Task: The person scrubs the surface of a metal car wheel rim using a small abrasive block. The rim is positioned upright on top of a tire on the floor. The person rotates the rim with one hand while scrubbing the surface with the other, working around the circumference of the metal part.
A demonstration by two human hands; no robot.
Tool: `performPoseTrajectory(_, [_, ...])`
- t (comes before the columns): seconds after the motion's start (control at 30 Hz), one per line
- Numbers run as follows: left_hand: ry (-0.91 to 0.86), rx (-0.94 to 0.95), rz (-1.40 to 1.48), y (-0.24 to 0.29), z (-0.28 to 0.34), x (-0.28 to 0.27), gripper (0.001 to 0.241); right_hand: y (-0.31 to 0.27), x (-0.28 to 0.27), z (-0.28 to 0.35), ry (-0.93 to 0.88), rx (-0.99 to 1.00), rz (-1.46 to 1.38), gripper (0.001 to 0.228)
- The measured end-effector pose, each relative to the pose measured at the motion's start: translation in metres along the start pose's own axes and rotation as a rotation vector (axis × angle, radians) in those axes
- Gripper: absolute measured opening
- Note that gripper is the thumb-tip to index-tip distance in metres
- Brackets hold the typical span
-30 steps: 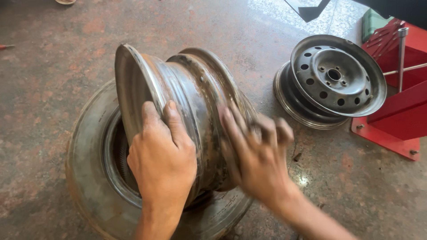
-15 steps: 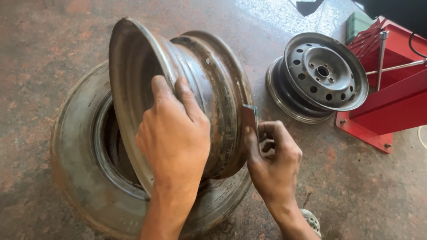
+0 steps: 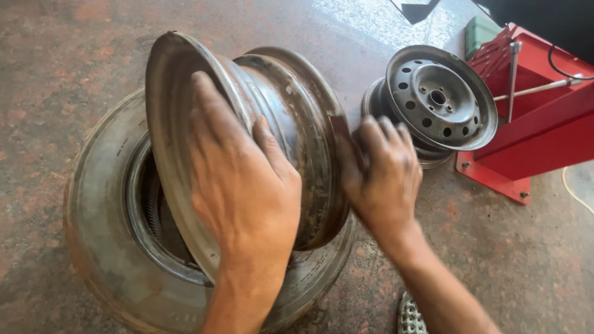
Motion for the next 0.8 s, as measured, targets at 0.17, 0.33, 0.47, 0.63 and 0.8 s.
performPoseTrajectory(0.17, [-0.218,-0.051,-0.114,-0.008,0.012,0.020,0.060,0.005,0.050,-0.067,-0.031,-0.058,-0.024,0.023])
performPoseTrajectory(0.33, [-0.202,-0.021,-0.088,-0.004,0.012,0.011,0.059,0.007,0.015,-0.010,0.039,-0.027,-0.083,0.027])
performPoseTrajectory(0.47, [-0.260,-0.064,-0.136,-0.012,0.010,0.021,0.060,0.005,-0.012,0.032,0.106,0.031,-0.082,0.026])
performPoseTrajectory(0.63, [-0.260,-0.022,-0.142,-0.006,0.009,0.015,0.059,0.005,0.050,-0.070,-0.026,-0.064,-0.153,0.019])
performPoseTrajectory(0.8, [-0.220,-0.011,-0.083,-0.004,0.007,0.009,0.059,-0.002,-0.018,0.029,0.092,0.034,-0.129,0.025])
Point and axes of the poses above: each hand's wrist, its own z-axis away from the middle knuckle, its own x-axis out of the palm, y = z × x, the point moved 9 cm from there along -z, towards the middle knuckle, and after that the axes turned 7 degrees about y, right-handed, at the moved point
